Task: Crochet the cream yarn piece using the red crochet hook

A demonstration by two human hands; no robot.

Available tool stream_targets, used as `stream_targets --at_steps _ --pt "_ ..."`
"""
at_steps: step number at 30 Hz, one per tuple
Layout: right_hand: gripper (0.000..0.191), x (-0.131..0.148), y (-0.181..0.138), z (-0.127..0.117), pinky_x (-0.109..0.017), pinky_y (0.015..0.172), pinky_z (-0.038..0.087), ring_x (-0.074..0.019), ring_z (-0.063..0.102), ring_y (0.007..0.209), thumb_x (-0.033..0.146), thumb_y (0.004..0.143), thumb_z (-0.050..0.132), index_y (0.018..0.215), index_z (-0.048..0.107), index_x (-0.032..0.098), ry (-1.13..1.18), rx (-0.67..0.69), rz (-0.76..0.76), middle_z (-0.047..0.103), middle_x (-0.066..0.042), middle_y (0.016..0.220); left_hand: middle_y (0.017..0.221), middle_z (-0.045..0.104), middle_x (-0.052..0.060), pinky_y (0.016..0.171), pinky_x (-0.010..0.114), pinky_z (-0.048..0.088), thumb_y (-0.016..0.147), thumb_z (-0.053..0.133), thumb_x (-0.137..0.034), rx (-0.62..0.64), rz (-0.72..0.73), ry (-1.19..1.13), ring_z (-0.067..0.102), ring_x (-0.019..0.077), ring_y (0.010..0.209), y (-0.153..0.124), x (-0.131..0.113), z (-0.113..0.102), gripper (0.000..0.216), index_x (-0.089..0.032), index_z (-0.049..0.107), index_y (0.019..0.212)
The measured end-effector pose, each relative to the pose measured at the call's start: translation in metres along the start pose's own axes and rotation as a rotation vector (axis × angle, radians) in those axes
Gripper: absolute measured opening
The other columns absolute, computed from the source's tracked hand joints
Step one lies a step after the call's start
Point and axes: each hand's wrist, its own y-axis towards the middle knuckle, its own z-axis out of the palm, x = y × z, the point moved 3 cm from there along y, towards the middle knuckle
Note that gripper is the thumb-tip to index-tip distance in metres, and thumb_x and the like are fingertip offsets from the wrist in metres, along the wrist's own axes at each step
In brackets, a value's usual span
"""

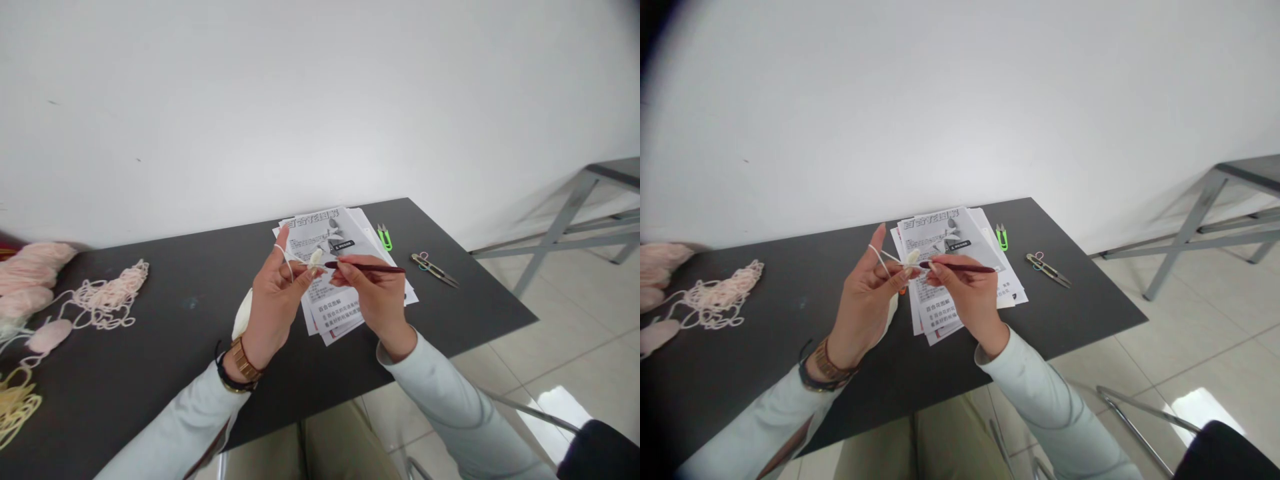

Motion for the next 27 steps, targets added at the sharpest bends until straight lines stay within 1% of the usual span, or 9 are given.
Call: stream_targets --at_steps 4,6,8,10,13,16,19,24,27 --pt "0.013 0.01 -0.011 0.003 -0.027 0.06 0.063 -0.0162 0.073 0.065 0.016 0.075 0.076 0.087 0.076 0.022 -0.279 0.013 -0.314 0.077 -0.003 0.079 0.07 0.07 -0.006 0.07 0.018 0.049 0.077 0.075 -0.014 -0.012 -0.03 -0.039 0.065 0.0074 0.068 0.0 0.001 -0.001 0.086 -0.026 0.031 0.15" --pt "0.024 0.017 -0.018 0.006 -0.027 0.064 0.062 -0.0165 0.073 0.073 0.009 0.079 0.069 0.097 0.075 0.023 -0.419 0.114 -0.551 0.077 -0.005 0.087 0.069 0.068 -0.006 0.07 0.017 0.048 0.077 0.074 -0.012 -0.016 -0.041 -0.065 0.062 0.0063 0.066 0.001 0.0 -0.002 0.085 -0.025 0.032 0.15" --pt "0.037 0.021 -0.025 0.008 -0.029 0.069 0.061 -0.0171 0.072 0.082 0.003 0.082 0.062 0.111 0.07 0.023 -0.561 0.272 -0.745 0.076 -0.007 0.095 0.069 0.067 -0.006 0.071 0.018 0.048 0.077 0.072 -0.01 -0.004 -0.061 -0.104 0.062 0.0068 0.067 0.002 -0.002 -0.004 0.084 -0.022 0.032 0.15" --pt "0.042 0.024 -0.029 0.007 -0.033 0.075 0.06 -0.0197 0.07 0.09 0.002 0.083 0.059 0.121 0.065 0.02 -0.693 0.387 -0.831 0.073 -0.011 0.101 0.071 0.065 -0.005 0.073 0.019 0.048 0.078 0.071 -0.008 0.043 -0.106 -0.167 0.063 0.0076 0.069 0.004 -0.004 -0.004 0.082 -0.02 0.033 0.149" --pt "0.047 0.026 -0.033 0.004 -0.036 0.078 0.06 -0.0223 0.069 0.096 0.004 0.084 0.06 0.128 0.061 0.02 -0.754 0.436 -0.916 0.072 -0.013 0.103 0.07 0.062 -0.005 0.073 0.02 0.047 0.077 0.07 -0.007 0.166 -0.179 -0.223 0.06 0.007 0.067 0.005 -0.008 -0.003 0.074 -0.019 0.041 0.145" --pt "0.052 0.026 -0.03 0.001 -0.033 0.074 0.06 -0.0204 0.071 0.091 0.003 0.082 0.062 0.127 0.062 0.028 -0.653 0.371 -0.853 0.074 -0.008 0.103 0.07 0.062 -0.005 0.071 0.02 0.047 0.077 0.072 -0.009 0.234 -0.132 -0.159 0.059 0.0072 0.066 0.005 -0.013 -0.002 0.074 -0.024 0.044 0.144" --pt "0.045 0.022 -0.024 0.0 -0.032 0.07 0.06 -0.0182 0.071 0.083 0.003 0.081 0.065 0.113 0.07 0.034 -0.453 0.247 -0.672 0.076 -0.003 0.097 0.073 0.066 -0.005 0.072 0.022 0.048 0.077 0.073 -0.012 0.21 -0.061 -0.089 0.062 0.0089 0.07 0.003 -0.016 -0.001 0.08 -0.034 0.038 0.146" --pt "0.031 0.015 -0.016 0.003 -0.033 0.072 0.06 -0.0183 0.072 0.082 0.007 0.08 0.069 0.098 0.076 0.032 -0.302 0.177 -0.481 0.077 -0.002 0.092 0.074 0.067 -0.005 0.074 0.022 0.049 0.08 0.07 -0.013 0.181 -0.128 -0.157 0.063 0.0089 0.072 0.0 -0.012 0.0 0.078 -0.034 0.037 0.147" --pt "0.026 0.01 -0.014 0.003 -0.029 0.066 0.059 -0.0155 0.072 0.073 0.011 0.082 0.069 0.096 0.076 0.032 -0.228 0.092 -0.34 0.077 0.0 0.087 0.073 0.067 -0.005 0.07 0.021 0.048 0.077 0.073 -0.012 0.143 -0.083 -0.123 0.062 0.0088 0.07 0.001 -0.008 -0.001 0.085 -0.036 0.034 0.148"
